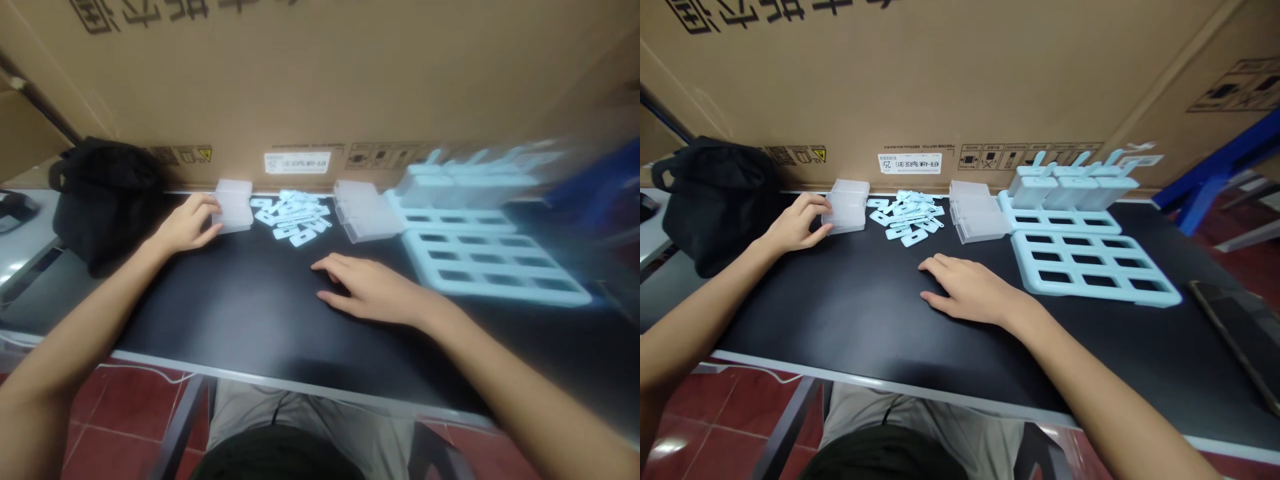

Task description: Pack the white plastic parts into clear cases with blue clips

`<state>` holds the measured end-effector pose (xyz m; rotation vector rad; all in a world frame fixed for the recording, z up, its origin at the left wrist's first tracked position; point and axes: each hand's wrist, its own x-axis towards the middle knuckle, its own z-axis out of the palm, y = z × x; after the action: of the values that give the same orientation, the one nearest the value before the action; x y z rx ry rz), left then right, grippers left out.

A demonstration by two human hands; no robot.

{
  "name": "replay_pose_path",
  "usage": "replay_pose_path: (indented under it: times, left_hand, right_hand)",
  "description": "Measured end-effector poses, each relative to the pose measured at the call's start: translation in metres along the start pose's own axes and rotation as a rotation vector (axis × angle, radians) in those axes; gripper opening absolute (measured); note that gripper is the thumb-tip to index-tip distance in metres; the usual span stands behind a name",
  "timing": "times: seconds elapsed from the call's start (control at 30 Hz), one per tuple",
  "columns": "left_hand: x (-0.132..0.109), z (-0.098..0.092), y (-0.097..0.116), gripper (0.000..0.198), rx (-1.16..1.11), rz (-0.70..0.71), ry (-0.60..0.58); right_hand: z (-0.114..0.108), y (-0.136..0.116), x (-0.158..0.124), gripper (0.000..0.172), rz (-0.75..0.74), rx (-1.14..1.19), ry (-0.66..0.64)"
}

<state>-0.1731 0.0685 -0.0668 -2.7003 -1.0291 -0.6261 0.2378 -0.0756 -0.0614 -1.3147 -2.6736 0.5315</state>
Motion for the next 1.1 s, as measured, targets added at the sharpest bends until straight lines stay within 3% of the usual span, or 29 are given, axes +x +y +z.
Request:
replay_pose_path:
  times: [1.1]
  left_hand:
    - [-0.007,0.0,-0.012,0.04,0.194,0.078,-0.065]
  right_hand:
    - [0.001,0.003,-0.001,0.041,-0.03,0.004,-0.009]
